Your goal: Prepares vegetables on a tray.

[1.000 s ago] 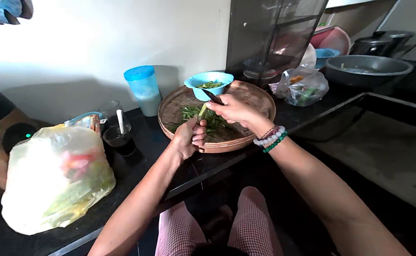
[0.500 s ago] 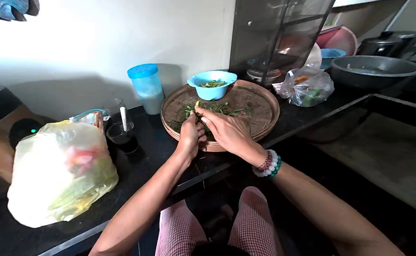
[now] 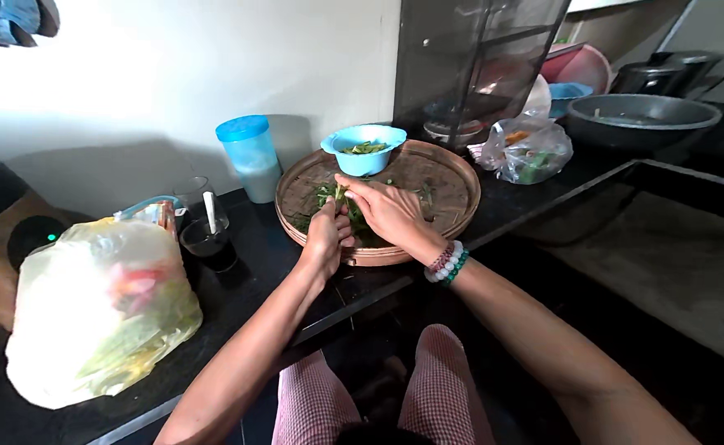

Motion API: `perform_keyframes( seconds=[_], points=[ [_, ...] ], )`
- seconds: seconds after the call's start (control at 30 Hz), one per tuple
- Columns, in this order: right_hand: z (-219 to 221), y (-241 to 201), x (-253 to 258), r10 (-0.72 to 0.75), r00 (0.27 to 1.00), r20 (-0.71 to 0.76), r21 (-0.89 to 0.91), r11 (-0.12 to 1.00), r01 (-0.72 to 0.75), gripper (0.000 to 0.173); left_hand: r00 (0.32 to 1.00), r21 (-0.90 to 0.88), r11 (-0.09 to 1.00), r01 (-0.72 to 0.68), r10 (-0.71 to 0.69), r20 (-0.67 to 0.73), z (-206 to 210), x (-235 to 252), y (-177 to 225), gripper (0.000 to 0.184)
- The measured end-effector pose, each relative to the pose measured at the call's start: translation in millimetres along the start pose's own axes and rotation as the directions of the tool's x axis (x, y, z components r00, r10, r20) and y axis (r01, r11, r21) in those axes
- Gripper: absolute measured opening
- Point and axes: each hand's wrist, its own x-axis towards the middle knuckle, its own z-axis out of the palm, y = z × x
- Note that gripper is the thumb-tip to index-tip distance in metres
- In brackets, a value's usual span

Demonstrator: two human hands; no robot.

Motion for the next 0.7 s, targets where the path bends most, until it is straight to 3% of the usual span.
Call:
perform_keyframes(
  seconds=[0.13, 0.23, 0.3, 0.43, 0.53, 0.6, 0.67, 0.7],
  points=[
    [2, 26, 15, 0.068, 0.998, 0.017, 0.019, 0.997, -0.068, 0.040, 0.996, -0.123, 0.989, 0.078, -0.070, 0.062, -5, -4, 0, 0.047],
    [-2, 44, 16, 0.175, 0.942, 0.285, 0.117, 0.969, -0.215, 0.058, 0.997, -0.088, 0.994, 0.059, -0.054, 0.061, -7, -5, 0, 0.049],
    [-6, 53, 16, 0.247, 0.900, 0.360, 0.134, 0.941, -0.312, 0.071, 0.998, -0.013, 1.000, -0.009, 0.010, 0.070, -8, -1, 2, 0.051],
    [-37, 32, -8, 0.161, 0.972, 0.174, 0.388, 0.895, -0.218, 0.053, 0.995, 0.131, 0.988, -0.077, 0.068, 0.074, -15, 4, -1, 0.052],
    [-37, 26, -11, 0.109, 0.993, 0.050, 0.357, 0.926, -0.120, 0.037, 0.991, 0.346, 0.930, -0.122, 0.093, 0.100, -15, 4, 1, 0.053],
    [-35, 27, -10, 0.141, 0.986, 0.084, 0.315, 0.935, -0.161, 0.036, 0.983, 0.485, 0.856, -0.179, 0.133, 0.128, -15, 5, 0, 0.050],
    [-34, 29, -7, 0.169, 0.982, 0.089, 0.320, 0.928, -0.189, 0.025, 0.977, 0.578, 0.788, -0.213, 0.157, 0.146, -15, 7, 0, 0.045],
    [-33, 31, -5, 0.154, 0.984, 0.094, 0.341, 0.923, -0.177, 0.032, 0.976, 0.600, 0.770, -0.217, 0.154, 0.156, -14, 7, 0, 0.042]
  ],
)
